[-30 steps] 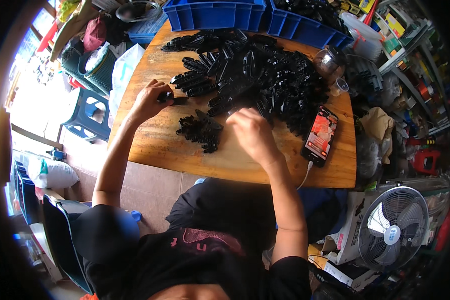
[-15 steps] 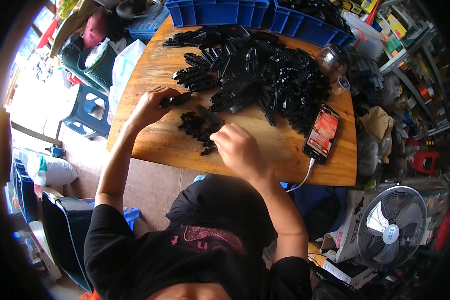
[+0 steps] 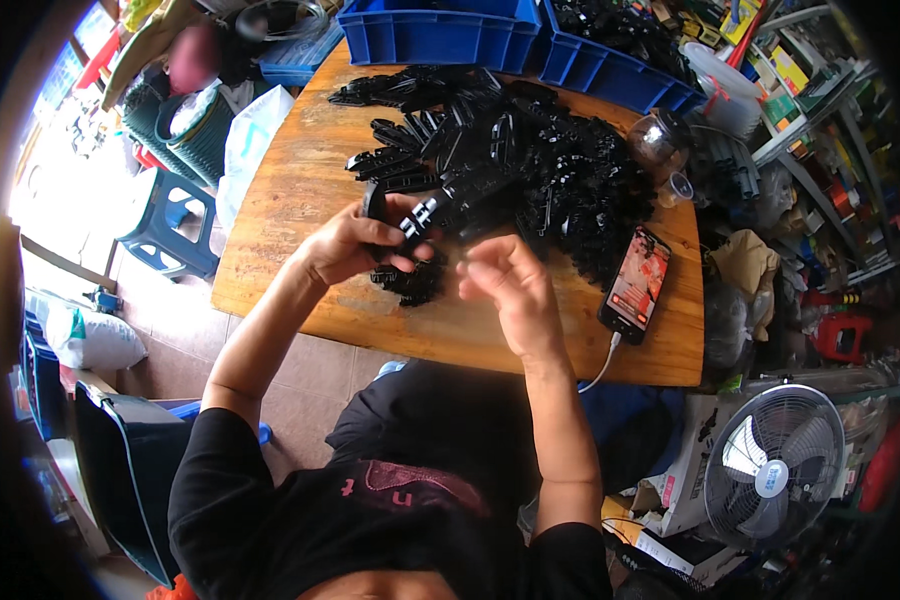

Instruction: The person assembles small black plastic clasp components by hand at a wooden table.

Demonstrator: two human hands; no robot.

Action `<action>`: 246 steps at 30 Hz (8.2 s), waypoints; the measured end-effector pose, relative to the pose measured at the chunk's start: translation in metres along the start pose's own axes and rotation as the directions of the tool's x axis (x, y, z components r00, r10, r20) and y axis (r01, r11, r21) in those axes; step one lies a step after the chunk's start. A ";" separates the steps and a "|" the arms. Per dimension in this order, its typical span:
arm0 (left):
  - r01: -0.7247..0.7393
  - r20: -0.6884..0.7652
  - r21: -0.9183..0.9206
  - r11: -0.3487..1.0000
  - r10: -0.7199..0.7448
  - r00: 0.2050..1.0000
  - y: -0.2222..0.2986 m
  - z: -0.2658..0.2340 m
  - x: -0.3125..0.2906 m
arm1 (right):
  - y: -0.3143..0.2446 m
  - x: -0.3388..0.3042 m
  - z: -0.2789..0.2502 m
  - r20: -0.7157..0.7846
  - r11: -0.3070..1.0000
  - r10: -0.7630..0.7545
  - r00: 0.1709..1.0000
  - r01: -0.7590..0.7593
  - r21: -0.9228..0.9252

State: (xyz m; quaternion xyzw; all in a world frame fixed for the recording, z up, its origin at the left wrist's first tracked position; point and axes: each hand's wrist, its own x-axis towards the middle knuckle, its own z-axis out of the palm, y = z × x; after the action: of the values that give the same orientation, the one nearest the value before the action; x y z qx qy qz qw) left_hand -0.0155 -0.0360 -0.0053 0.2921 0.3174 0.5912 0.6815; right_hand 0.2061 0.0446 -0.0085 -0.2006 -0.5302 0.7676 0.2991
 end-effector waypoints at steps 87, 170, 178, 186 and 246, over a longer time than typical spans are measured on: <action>0.023 -0.093 0.243 0.970 -0.001 0.996 -0.007 0.012 0.021 | -0.014 0.005 0.021 0.172 0.631 -0.443 0.880 0.442 -0.637; 0.203 -0.166 0.376 0.904 -0.150 0.975 -0.019 0.061 0.008 | -0.010 -0.005 0.009 0.129 0.687 -0.381 0.916 0.373 -0.623; 0.074 -0.035 0.677 0.732 -0.069 0.997 -0.025 0.056 0.004 | -0.008 -0.006 0.011 0.179 0.517 -0.474 0.862 0.437 -0.736; -0.052 0.059 0.781 0.622 0.008 0.998 -0.015 0.037 0.008 | -0.003 0.006 0.010 0.187 0.485 -0.506 0.842 0.457 -0.746; -0.007 -0.202 0.458 0.889 0.111 0.973 -0.001 -0.006 -0.019 | 0.041 0.004 0.010 0.410 -0.012 -0.413 0.813 0.445 -0.895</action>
State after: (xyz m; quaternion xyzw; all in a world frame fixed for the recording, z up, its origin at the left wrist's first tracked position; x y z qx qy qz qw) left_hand -0.0216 -0.0551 -0.0077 0.3847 0.5118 0.5502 0.5361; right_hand 0.1870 0.0296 -0.0429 -0.1617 -0.9307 0.1100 0.3091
